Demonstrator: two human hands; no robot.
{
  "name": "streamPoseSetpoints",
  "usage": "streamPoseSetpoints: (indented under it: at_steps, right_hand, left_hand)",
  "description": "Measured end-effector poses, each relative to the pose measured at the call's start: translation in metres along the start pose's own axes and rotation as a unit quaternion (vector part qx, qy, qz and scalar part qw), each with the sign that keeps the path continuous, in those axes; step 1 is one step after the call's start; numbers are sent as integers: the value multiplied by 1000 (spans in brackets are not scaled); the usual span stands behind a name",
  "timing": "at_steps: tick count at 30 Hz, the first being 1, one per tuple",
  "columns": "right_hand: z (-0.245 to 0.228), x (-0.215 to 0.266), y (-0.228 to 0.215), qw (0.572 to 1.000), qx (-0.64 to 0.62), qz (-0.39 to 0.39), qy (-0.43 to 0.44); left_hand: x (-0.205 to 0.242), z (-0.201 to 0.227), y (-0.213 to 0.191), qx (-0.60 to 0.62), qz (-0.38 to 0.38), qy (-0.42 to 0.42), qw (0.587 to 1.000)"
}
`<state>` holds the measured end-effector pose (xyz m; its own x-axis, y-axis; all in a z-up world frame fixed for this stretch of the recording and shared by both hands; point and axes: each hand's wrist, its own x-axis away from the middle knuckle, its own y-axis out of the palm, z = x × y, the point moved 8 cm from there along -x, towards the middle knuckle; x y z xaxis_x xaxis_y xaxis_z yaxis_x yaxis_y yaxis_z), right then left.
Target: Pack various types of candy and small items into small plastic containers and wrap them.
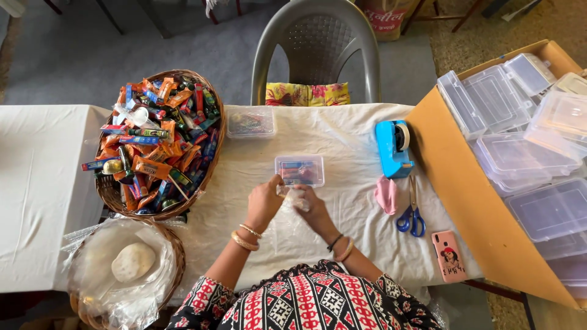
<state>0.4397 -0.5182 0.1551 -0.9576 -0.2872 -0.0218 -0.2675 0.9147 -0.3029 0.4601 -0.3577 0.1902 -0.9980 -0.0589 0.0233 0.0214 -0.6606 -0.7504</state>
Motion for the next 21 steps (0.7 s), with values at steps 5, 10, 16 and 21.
streamPoseSetpoints:
  at_steps: [5, 10, 16, 21]
  right_hand:
    - [97, -18, -47, 997, -41, 0, 59]
    - [130, -36, -70, 981, -116, -84, 134]
    - [90, -70, -94, 995, 25, -90, -43]
    - [96, -98, -97, 996, 7, -84, 18]
  left_hand:
    - [-21, -30, -9, 16, -87, 56, 995]
    - [-32, -60, -9, 44, -148, -1, 988]
    - [-50, -102, 1, 106, -110, -55, 987]
    - [-59, -80, -43, 100, -3, -17, 995]
